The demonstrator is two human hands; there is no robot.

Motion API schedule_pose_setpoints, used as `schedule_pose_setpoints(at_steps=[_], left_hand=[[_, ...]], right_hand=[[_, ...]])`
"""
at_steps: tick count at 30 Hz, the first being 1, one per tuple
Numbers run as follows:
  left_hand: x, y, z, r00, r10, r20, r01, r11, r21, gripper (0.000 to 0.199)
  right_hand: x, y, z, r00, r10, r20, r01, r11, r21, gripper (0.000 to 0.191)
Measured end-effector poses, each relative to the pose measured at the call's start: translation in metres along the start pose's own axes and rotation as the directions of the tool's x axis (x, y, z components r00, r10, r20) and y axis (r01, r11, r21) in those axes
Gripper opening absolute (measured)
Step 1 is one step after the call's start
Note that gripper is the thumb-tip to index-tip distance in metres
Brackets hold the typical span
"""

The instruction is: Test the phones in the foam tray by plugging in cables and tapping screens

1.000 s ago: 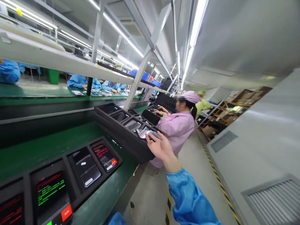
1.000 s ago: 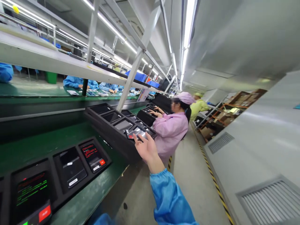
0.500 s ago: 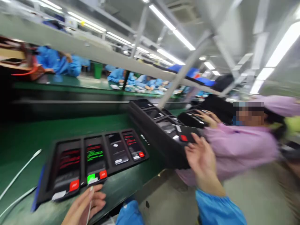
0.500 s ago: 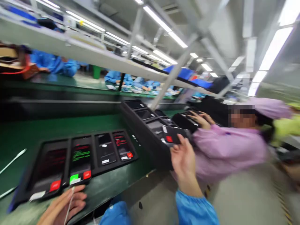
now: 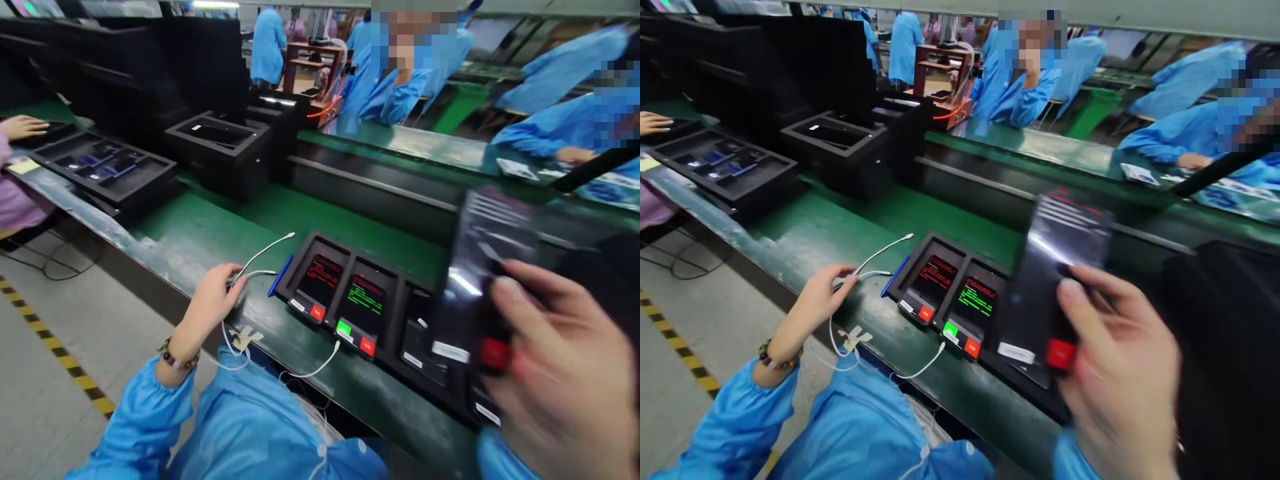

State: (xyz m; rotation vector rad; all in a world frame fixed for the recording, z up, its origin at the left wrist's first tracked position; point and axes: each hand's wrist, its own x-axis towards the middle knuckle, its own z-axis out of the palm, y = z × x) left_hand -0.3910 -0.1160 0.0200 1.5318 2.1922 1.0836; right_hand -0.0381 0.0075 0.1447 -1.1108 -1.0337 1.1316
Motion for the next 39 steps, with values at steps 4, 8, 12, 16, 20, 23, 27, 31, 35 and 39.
schedule_pose_setpoints(at_steps=[4, 8, 12, 16, 20, 23, 27, 31, 35, 39], left_hand=[[0.033, 0.006, 0.024, 0.996, 0.009, 0.088, -0.014, 0.998, 0.055, 0.018], [0.046, 0.018, 0.039, 0.998, -0.013, 0.066, 0.014, 1.000, -0.014, 0.027], [0.033, 0.024, 0.023, 0.998, -0.057, 0.017, 0.059, 0.984, -0.167, 0.040], [0.010, 0.041, 0.011, 0.989, -0.126, 0.074, 0.144, 0.917, -0.372, 0.070], [-0.002, 0.065, 0.020, 0.976, -0.177, 0.123, 0.215, 0.745, -0.631, 0.073], [-0.001, 0.078, 0.031, 0.982, -0.191, -0.007, 0.142, 0.754, -0.641, 0.064], [0.004, 0.087, 0.040, 0.965, -0.226, -0.134, 0.096, 0.778, -0.621, 0.060], [0.006, 0.091, 0.042, 0.936, -0.265, -0.233, 0.079, 0.802, -0.592, 0.056], [0.006, 0.097, 0.039, 0.921, -0.284, -0.267, 0.082, 0.810, -0.580, 0.056], [0.009, 0.102, 0.034, 0.949, -0.288, -0.132, 0.152, 0.780, -0.607, 0.067]], right_hand=[[0.011, -0.004, 0.084, 0.952, -0.030, 0.305, -0.055, 0.963, 0.266, 0.068], [0.022, 0.011, 0.123, 0.835, 0.114, 0.538, -0.336, 0.880, 0.336, 0.042], [0.034, 0.045, 0.136, 0.747, 0.242, 0.619, -0.548, 0.752, 0.367, 0.029], [0.042, 0.075, 0.148, 0.733, 0.261, 0.628, -0.602, 0.679, 0.421, 0.023], [0.043, 0.092, 0.157, 0.750, 0.295, 0.593, -0.616, 0.638, 0.462, 0.018], [0.038, 0.094, 0.162, 0.755, 0.321, 0.573, -0.628, 0.605, 0.489, 0.017], [0.031, 0.092, 0.166, 0.750, 0.338, 0.568, -0.645, 0.560, 0.519, 0.020], [0.028, 0.092, 0.168, 0.769, 0.303, 0.563, -0.622, 0.557, 0.550, 0.026], [0.026, 0.093, 0.170, 0.777, 0.294, 0.557, -0.611, 0.564, 0.555, 0.025], [0.022, 0.096, 0.172, 0.793, 0.238, 0.561, -0.565, 0.631, 0.532, 0.029]])
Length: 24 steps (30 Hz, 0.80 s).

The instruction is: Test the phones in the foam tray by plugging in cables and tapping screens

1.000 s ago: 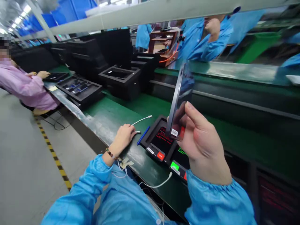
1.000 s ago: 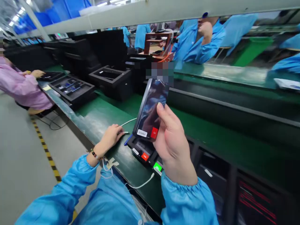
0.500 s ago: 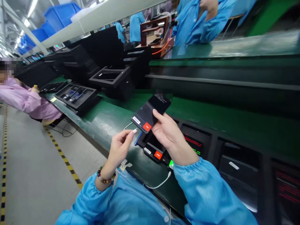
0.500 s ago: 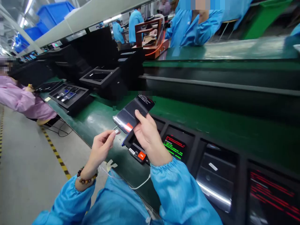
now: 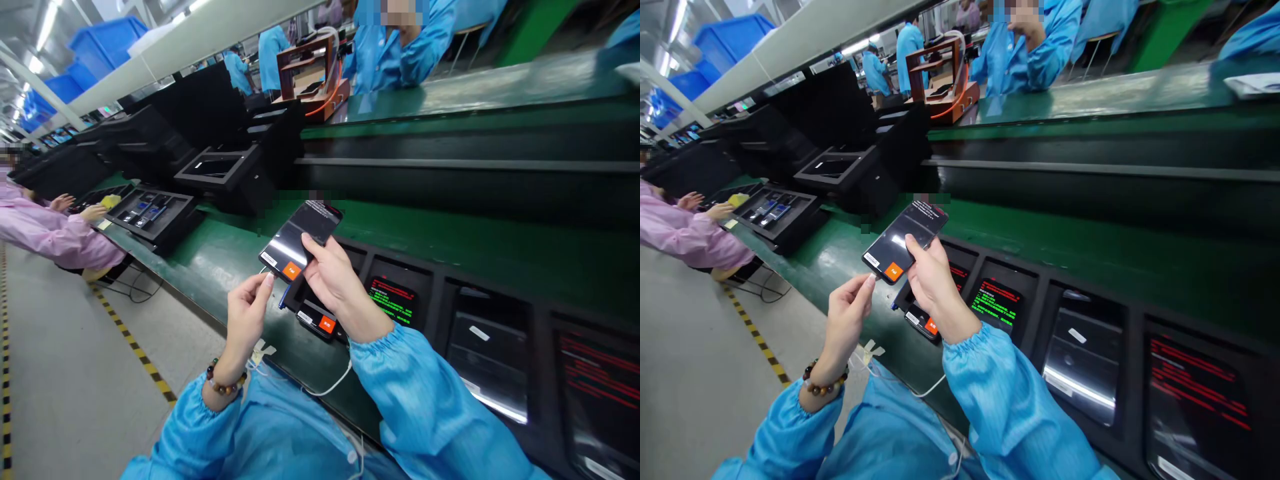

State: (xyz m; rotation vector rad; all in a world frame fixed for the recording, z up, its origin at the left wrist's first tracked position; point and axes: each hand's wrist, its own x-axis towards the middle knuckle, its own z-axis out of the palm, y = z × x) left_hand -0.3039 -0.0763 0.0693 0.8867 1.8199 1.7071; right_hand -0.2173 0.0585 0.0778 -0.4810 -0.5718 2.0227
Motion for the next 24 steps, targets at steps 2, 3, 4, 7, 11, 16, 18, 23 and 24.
schedule_pose_setpoints(at_steps=[2, 3, 4, 7, 11, 16, 18, 23, 24], left_hand=[[0.002, 0.002, -0.001, 0.997, -0.037, 0.063, 0.037, 0.999, 0.008, 0.071], [0.003, 0.002, -0.002, 0.995, -0.050, 0.090, 0.049, 0.999, 0.013, 0.073], [0.004, 0.001, -0.003, 0.991, -0.062, 0.116, 0.060, 0.998, 0.016, 0.075], [0.005, -0.002, -0.005, 0.986, -0.082, 0.143, 0.083, 0.997, 0.003, 0.077], [0.004, -0.005, -0.008, 0.979, -0.112, 0.170, 0.124, 0.991, -0.057, 0.064], [0.007, -0.014, -0.021, 0.945, -0.171, 0.280, 0.221, 0.962, -0.158, 0.058], [0.010, -0.019, -0.032, 0.935, -0.187, 0.302, 0.257, 0.942, -0.214, 0.062], [0.019, -0.027, -0.074, 0.946, -0.215, 0.241, 0.288, 0.899, -0.329, 0.066], [0.021, -0.028, -0.084, 0.952, -0.220, 0.212, 0.283, 0.897, -0.339, 0.065]], right_hand=[[-0.002, 0.003, 0.000, 0.999, -0.039, 0.037, 0.041, 0.998, -0.047, 0.035], [-0.003, 0.004, 0.001, 0.996, -0.063, 0.056, 0.067, 0.995, -0.069, 0.038], [-0.004, 0.006, 0.001, 0.994, -0.089, 0.069, 0.095, 0.992, -0.088, 0.040], [-0.008, 0.010, 0.001, 0.986, -0.143, 0.086, 0.154, 0.979, -0.135, 0.041], [-0.009, 0.014, -0.002, 0.991, -0.095, 0.089, 0.108, 0.983, -0.147, 0.040], [-0.012, 0.021, -0.006, 0.990, -0.030, 0.135, 0.058, 0.975, -0.213, 0.043], [-0.013, 0.023, -0.007, 0.987, 0.019, 0.157, 0.022, 0.968, -0.251, 0.046], [-0.008, 0.008, -0.013, 0.975, 0.189, 0.117, -0.126, 0.905, -0.407, 0.051], [-0.007, 0.000, -0.013, 0.978, 0.177, 0.112, -0.110, 0.890, -0.443, 0.055]])
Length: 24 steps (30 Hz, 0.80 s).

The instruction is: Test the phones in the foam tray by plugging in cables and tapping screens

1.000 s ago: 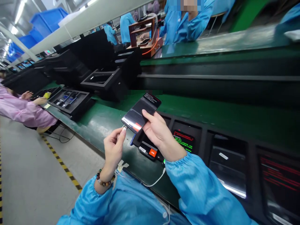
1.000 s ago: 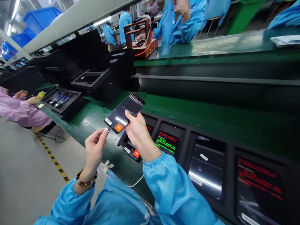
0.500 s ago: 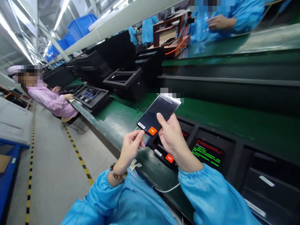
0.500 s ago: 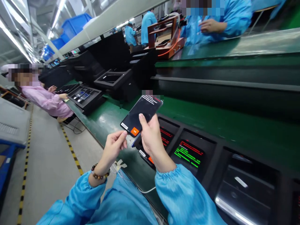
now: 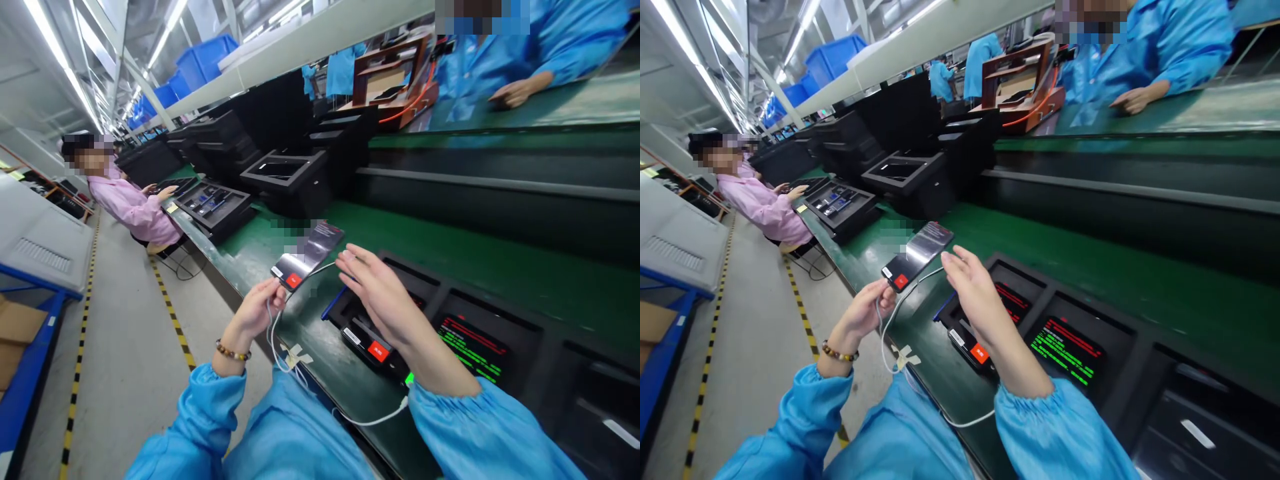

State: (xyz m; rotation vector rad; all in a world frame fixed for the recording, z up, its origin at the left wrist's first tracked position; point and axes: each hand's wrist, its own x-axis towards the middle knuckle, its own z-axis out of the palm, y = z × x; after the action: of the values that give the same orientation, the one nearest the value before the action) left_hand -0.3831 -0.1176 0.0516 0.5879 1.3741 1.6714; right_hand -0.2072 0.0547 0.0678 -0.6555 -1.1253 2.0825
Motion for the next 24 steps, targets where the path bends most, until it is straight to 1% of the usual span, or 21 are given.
schedule_pose_setpoints(at_steps=[1, 2, 4, 6, 8, 10, 12, 14, 15, 16, 18, 21, 22, 23, 24], left_hand=[[0.000, 0.003, -0.010, 0.999, 0.007, -0.032, -0.007, 1.000, -0.001, 0.065], [0.001, 0.005, -0.019, 0.998, 0.013, -0.064, -0.013, 1.000, 0.006, 0.065], [0.002, 0.008, -0.037, 0.992, 0.018, -0.124, -0.013, 0.999, 0.041, 0.066], [0.004, 0.008, -0.051, 0.985, 0.007, -0.171, 0.009, 0.996, 0.092, 0.067], [0.008, 0.006, -0.058, 0.980, -0.018, -0.199, 0.049, 0.987, 0.151, 0.066], [0.013, 0.004, -0.059, 0.977, -0.051, -0.208, 0.098, 0.970, 0.224, 0.064], [0.021, 0.003, -0.054, 0.975, -0.089, -0.203, 0.152, 0.935, 0.320, 0.063], [0.030, 0.003, -0.046, 0.973, -0.129, -0.191, 0.202, 0.874, 0.441, 0.062], [0.036, 0.004, -0.042, 0.972, -0.144, -0.187, 0.221, 0.833, 0.508, 0.061], [0.041, 0.006, -0.039, 0.971, -0.151, -0.186, 0.232, 0.785, 0.575, 0.059], [0.052, 0.012, -0.033, 0.974, -0.127, -0.187, 0.223, 0.673, 0.705, 0.053], [0.060, 0.030, -0.018, 0.986, 0.017, -0.165, 0.134, 0.506, 0.852, 0.039], [0.059, 0.039, -0.009, 0.987, 0.068, -0.144, 0.096, 0.465, 0.880, 0.032], [0.056, 0.049, 0.004, 0.990, 0.109, -0.092, 0.036, 0.431, 0.902, 0.023], [0.049, 0.059, 0.019, 0.992, 0.127, -0.009, -0.044, 0.408, 0.912, 0.018]], right_hand=[[-0.001, -0.008, -0.003, 1.000, -0.028, 0.012, 0.029, 0.998, -0.047, 0.057], [-0.004, -0.017, -0.006, 0.996, -0.063, 0.056, 0.069, 0.993, -0.100, 0.058], [-0.013, -0.035, -0.009, 0.970, -0.111, 0.215, 0.158, 0.963, -0.219, 0.056], [-0.027, -0.051, -0.009, 0.920, -0.109, 0.377, 0.243, 0.912, -0.329, 0.049], [-0.043, -0.064, -0.008, 0.860, -0.074, 0.504, 0.321, 0.848, -0.422, 0.040], [-0.059, -0.076, -0.009, 0.785, -0.022, 0.619, 0.394, 0.789, -0.472, 0.034], [-0.072, -0.088, -0.012, 0.692, 0.072, 0.718, 0.438, 0.749, -0.497, 0.031], [-0.083, -0.098, -0.016, 0.611, 0.210, 0.763, 0.446, 0.705, -0.551, 0.032], [-0.087, -0.103, -0.018, 0.585, 0.285, 0.759, 0.444, 0.671, -0.594, 0.033], [-0.091, -0.107, -0.018, 0.572, 0.345, 0.744, 0.446, 0.630, -0.636, 0.034], [-0.099, -0.110, -0.018, 0.574, 0.412, 0.708, 0.469, 0.543, -0.697, 0.034], [-0.111, -0.106, -0.016, 0.589, 0.408, 0.698, 0.533, 0.453, -0.715, 0.027], [-0.115, -0.102, -0.016, 0.595, 0.400, 0.697, 0.551, 0.429, -0.716, 0.024], [-0.120, -0.098, -0.016, 0.605, 0.390, 0.694, 0.564, 0.404, -0.720, 0.020], [-0.125, -0.094, -0.018, 0.620, 0.377, 0.689, 0.574, 0.382, -0.725, 0.018]])
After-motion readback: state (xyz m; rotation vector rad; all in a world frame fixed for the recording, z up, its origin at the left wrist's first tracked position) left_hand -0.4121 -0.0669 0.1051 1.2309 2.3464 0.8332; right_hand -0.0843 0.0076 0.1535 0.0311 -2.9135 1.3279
